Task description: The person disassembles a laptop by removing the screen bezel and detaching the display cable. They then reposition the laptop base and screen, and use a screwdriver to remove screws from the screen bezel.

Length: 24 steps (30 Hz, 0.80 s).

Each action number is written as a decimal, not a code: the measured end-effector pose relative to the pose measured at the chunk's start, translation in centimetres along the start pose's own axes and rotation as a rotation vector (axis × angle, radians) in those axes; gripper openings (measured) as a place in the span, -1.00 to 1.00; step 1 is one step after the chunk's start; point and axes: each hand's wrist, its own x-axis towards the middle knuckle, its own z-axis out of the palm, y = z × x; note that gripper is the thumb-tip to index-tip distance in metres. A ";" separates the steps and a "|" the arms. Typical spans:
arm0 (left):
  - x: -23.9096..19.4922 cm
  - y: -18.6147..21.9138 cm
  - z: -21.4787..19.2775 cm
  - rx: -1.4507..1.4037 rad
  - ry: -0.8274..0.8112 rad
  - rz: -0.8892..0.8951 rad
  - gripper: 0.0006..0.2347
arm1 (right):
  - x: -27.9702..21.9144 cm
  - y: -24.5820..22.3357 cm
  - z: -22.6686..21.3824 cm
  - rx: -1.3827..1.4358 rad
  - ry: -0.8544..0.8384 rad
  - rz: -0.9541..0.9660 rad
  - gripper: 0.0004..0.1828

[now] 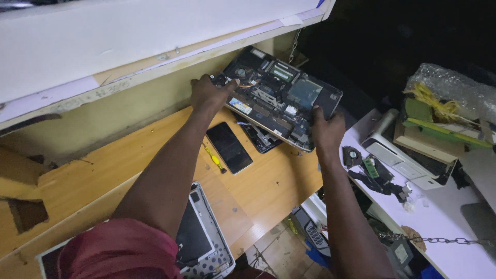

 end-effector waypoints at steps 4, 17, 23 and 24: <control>-0.8 1.4 0.0 -0.022 0.003 -0.032 -0.54 | 1.4 1.9 1.2 -0.024 -0.001 0.008 -0.62; -6.2 2.1 3.3 0.492 -0.091 0.593 -0.54 | -2.6 -2.3 1.5 -0.497 0.158 -0.470 -0.38; -5.8 -1.2 4.7 0.429 -0.246 0.715 -0.62 | -4.1 -1.6 3.0 -0.603 -0.062 -0.650 -0.58; -6.0 -1.5 4.2 0.464 -0.245 0.732 -0.61 | -4.7 -1.5 3.3 -0.600 -0.045 -0.667 -0.59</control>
